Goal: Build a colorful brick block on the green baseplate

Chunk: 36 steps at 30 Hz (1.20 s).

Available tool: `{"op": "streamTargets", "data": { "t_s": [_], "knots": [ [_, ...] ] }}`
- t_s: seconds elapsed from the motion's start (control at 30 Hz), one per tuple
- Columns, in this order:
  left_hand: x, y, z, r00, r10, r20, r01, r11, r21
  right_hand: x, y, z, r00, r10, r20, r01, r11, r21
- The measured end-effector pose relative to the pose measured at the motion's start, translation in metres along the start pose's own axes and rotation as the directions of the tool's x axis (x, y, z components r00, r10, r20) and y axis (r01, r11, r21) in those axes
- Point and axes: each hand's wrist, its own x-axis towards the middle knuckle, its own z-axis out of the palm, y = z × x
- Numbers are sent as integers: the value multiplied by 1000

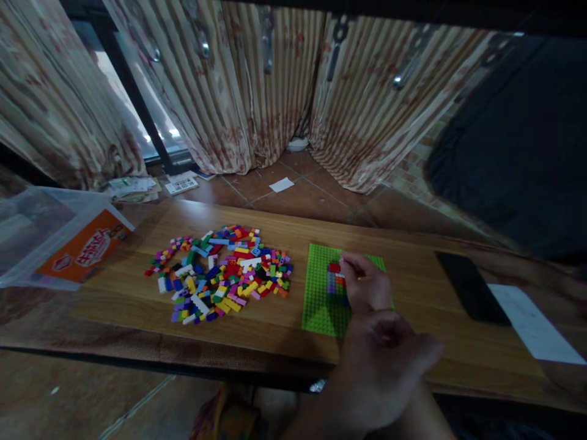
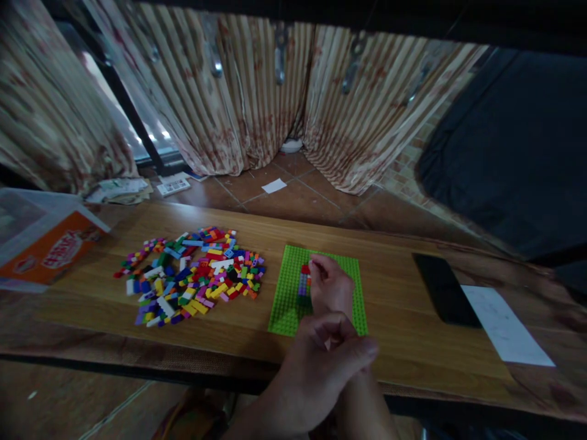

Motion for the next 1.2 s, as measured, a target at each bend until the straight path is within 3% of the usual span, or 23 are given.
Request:
{"op": "streamTargets", "data": {
  "t_s": [0.13, 0.27, 0.53, 0.8, 1.2],
  "knots": [
    [2, -6, -3, 1000, 5, -8, -5, 1000, 11, 9, 14, -22, 993, 118, -11, -118, 993, -17],
    [3, -10, -4, 1000, -6, 12, 6, 999, 41, 12, 19, -31, 986, 162, 26, -161, 986, -45],
    [3, -20, -5, 1000, 24, 8, -25, 994, 105, 8, 19, -34, 987, -10, 159, 24, 996, -89],
    [3, -23, -7, 1000, -6, -17, 10, 976, 219, 6, 19, -30, 968, -75, 239, 114, 981, -155],
    [2, -24, -6, 999, -36, -7, 36, 972, 233, 5, 17, -27, 974, -20, 226, 63, 981, -184]
  ]
}}
